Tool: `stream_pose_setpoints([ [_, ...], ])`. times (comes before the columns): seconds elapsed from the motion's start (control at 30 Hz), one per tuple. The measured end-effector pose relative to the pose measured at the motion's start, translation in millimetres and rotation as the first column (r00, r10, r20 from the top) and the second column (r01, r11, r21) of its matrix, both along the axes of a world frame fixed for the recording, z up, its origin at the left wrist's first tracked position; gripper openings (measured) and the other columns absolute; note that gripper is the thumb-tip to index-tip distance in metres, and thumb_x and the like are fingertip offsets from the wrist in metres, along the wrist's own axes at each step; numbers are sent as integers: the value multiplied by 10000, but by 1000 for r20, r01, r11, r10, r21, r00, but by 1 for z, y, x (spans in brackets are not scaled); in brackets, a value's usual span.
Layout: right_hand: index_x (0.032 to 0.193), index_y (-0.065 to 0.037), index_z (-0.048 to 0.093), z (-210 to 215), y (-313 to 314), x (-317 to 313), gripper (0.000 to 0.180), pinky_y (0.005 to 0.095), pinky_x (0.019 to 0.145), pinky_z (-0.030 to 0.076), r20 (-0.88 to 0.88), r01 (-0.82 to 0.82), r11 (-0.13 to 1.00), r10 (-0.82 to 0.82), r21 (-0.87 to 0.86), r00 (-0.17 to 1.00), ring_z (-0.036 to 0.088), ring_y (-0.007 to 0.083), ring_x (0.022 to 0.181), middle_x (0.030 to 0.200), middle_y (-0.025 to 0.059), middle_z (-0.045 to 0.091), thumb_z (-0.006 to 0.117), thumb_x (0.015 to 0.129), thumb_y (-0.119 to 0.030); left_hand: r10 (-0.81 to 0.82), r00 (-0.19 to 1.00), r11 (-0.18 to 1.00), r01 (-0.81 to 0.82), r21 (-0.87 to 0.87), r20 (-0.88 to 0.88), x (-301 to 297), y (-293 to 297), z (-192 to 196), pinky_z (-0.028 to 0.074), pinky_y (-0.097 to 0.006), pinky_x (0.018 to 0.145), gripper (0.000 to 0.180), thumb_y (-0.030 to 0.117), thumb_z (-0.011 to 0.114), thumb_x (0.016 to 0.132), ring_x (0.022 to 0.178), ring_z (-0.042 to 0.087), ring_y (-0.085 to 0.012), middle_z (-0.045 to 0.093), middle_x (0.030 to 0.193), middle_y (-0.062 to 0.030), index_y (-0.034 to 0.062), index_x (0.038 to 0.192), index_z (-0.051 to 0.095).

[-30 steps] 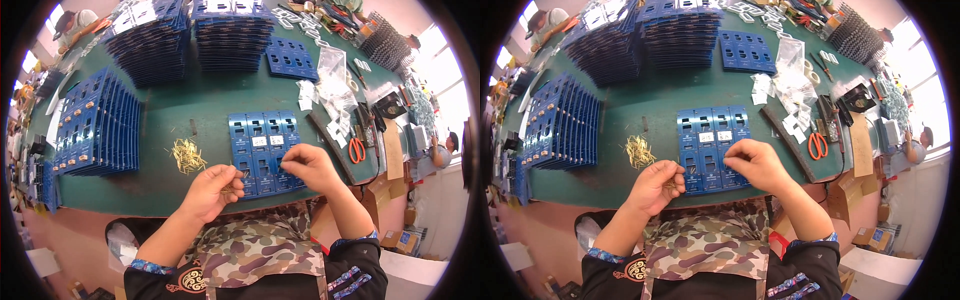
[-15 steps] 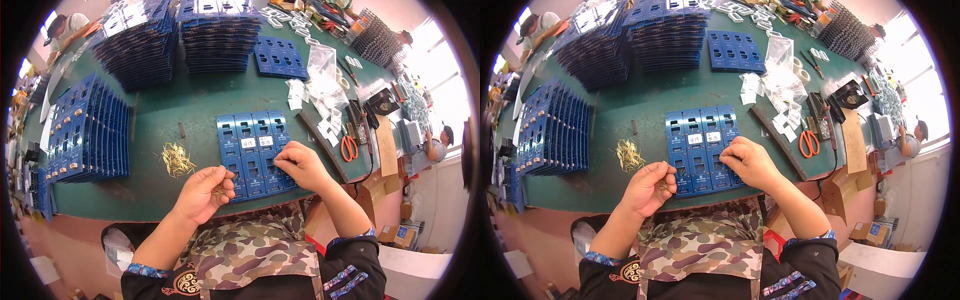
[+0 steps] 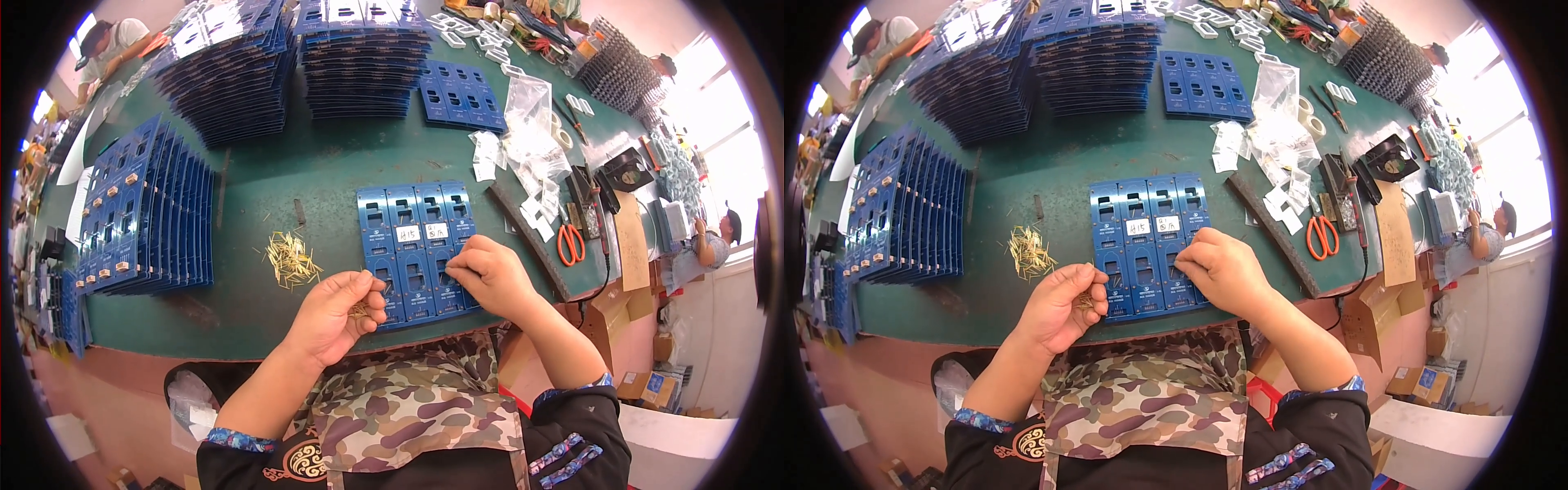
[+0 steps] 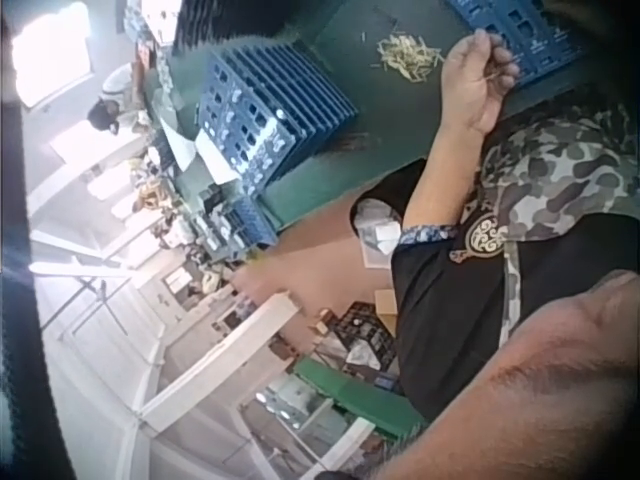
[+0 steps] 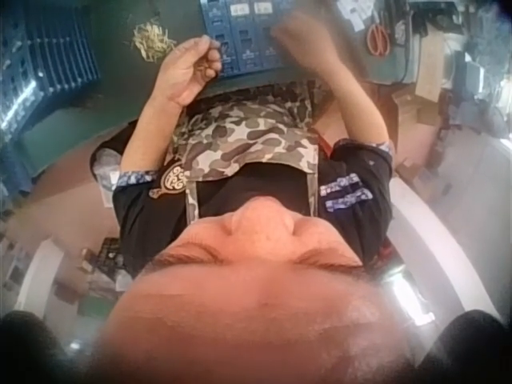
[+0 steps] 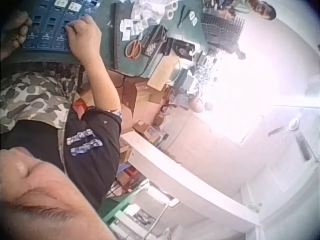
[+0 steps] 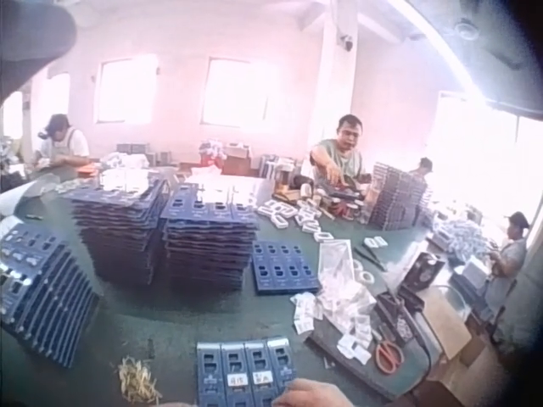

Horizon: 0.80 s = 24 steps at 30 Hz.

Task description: The person inserts metal pins into the slots of a circuit board by hand and solders the components using a soldering iron.

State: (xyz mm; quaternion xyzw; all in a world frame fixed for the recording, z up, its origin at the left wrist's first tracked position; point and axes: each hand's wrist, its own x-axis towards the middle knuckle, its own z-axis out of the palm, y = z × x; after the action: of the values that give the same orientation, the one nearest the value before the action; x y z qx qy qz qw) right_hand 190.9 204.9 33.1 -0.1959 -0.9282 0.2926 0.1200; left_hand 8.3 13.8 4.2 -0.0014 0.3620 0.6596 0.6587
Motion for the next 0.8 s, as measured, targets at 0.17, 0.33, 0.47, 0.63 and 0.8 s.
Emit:
stream_pose_setpoints([
  [0.17, 852, -71, 701, 1, -3, 0, 86, 367, 663, 511, -2, -51, 988, 51, 145, 999, 622, 272, 764, 806, 81, 594, 693, 785, -123, -13, 1000, 1000, 13, 14, -14, -1, -2, -2, 527, -236, 564, 224, 237, 589, 954, 670, 649, -157, 662, 789, -62, 19, 948, 638],
  [0.33, 948, -65, 695, 6, 0, 8, 176, 360, 637, 507, -69, -15, 987, 27, 162, 997, 614, 270, 737, 799, 74, 588, 699, 778, -111, -14, 1000, 1000, 15, 18, -8, -1, -1, -3, 531, -237, 567, 228, 237, 583, 957, 669, 649, -158, 659, 789, -62, 15, 957, 635],
  [0.47, 942, -37, 698, 6, -2, 8, 178, 350, 604, 485, -81, -132, 968, 152, 214, 985, 603, 267, 703, 782, 88, 585, 705, 766, -60, -19, 1000, 1000, 20, 25, -4, -2, -3, -3, 535, -240, 569, 236, 240, 573, 963, 671, 651, -159, 658, 788, -63, 12, 965, 633],
  [0.63, 916, -78, 696, 5, -8, 8, 144, 366, 594, 493, -17, -129, 946, 140, 297, 990, 600, 260, 689, 755, 60, 558, 698, 773, -90, -15, 1000, 1000, 15, 18, -9, -1, -2, -5, 535, -242, 563, 240, 249, 570, 966, 668, 652, -160, 659, 786, -62, 18, 966, 635],
  [0.8, 931, -64, 686, 18, -21, -14, 159, 362, 626, 508, -121, -117, 978, 139, 175, 983, 616, 264, 723, 812, 69, 593, 704, 775, -91, -26, 999, 1000, 26, 8, -24, 1, -1, -3, 531, -239, 561, 242, 257, 570, 966, 658, 651, -161, 656, 776, -57, 24, 965, 634],
])
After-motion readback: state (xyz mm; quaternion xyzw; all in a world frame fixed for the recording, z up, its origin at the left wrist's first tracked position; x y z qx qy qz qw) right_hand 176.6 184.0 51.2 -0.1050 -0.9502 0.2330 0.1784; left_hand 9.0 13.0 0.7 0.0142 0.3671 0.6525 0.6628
